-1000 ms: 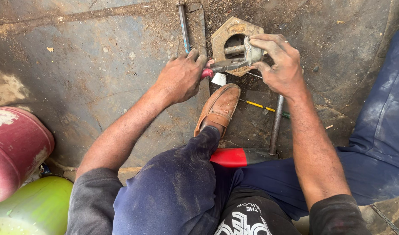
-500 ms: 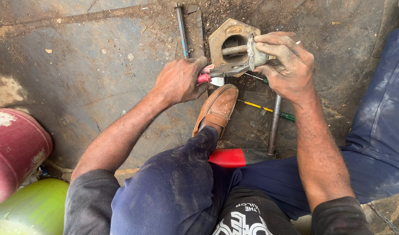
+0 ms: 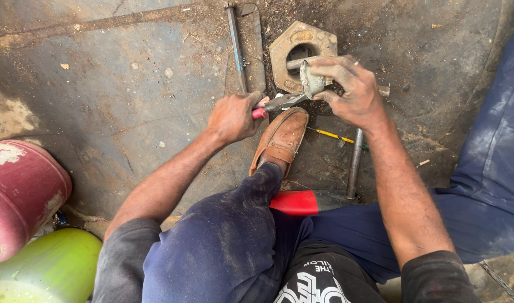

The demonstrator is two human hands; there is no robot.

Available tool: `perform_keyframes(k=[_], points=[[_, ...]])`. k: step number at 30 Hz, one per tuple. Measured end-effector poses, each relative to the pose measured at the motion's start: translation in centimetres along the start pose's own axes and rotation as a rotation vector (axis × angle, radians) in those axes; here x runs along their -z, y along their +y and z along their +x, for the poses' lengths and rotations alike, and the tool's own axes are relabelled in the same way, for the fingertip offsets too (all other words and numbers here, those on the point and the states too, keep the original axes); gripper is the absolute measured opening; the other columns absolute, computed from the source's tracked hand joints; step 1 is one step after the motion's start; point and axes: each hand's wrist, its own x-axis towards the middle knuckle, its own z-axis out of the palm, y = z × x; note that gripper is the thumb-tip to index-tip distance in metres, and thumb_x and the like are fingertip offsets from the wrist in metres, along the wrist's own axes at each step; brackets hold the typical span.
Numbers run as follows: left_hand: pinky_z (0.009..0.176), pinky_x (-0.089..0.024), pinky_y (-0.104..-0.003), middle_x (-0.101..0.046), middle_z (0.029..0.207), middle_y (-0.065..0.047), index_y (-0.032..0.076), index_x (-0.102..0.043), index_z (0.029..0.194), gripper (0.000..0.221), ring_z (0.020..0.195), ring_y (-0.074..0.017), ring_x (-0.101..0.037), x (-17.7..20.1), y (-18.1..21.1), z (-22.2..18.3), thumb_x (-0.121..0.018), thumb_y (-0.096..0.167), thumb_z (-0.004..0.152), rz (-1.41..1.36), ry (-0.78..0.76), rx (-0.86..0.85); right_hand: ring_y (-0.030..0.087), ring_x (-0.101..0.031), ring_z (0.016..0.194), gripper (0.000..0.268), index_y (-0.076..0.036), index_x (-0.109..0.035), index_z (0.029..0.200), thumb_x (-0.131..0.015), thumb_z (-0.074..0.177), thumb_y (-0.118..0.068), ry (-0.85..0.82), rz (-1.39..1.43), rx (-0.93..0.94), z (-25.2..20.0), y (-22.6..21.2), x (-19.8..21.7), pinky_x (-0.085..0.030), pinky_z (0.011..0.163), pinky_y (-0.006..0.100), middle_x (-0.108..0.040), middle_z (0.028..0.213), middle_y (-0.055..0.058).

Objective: The person uses a pair of pliers and a hammer to extract and disassemble a component from a metallic base on the floor, handling a metal casing and internal wiring.

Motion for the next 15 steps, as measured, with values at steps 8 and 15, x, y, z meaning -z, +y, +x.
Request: perform_keyframes(k=[8, 15], points=[[0.065, -0.058, -0.052, -0.071, 0.072, -0.015, 0.012, -0.063, 0.097, 0.024, 0.066, -0.0341, -0.073, -2.8, -1.3, 0.7, -0.069, 0.035, 0.092, -0.052, -0.141, 0.25, 0.032, -0.065, 0.129, 0.064, -0.005, -0.058, 0.143, -0.087, 0.088, -0.014, 0.12, -0.018, -0.447, -7.4, 0.4, 0.5, -0.054, 0.105, 0.038, -0.06, 0.145, 0.021], [0.071, -0.058, -0.052, -0.071, 0.077, -0.018, 0.006, -0.064, 0.094, 0.036, 0.075, -0.0357, -0.073, -2.9, -1.4, 1.2, -0.076, 0.039, 0.089, -0.005, -0.154, 0.281, 0.025, -0.071, 0.1, 0.05, -0.004, -0.064, 0.121, -0.085, 0.088, -0.035, -0.032, -0.309, -1.158, -15.7, 3.6, -1.1, -0.057, 0.091, 0.044, -0.072, 0.111, 0.012]])
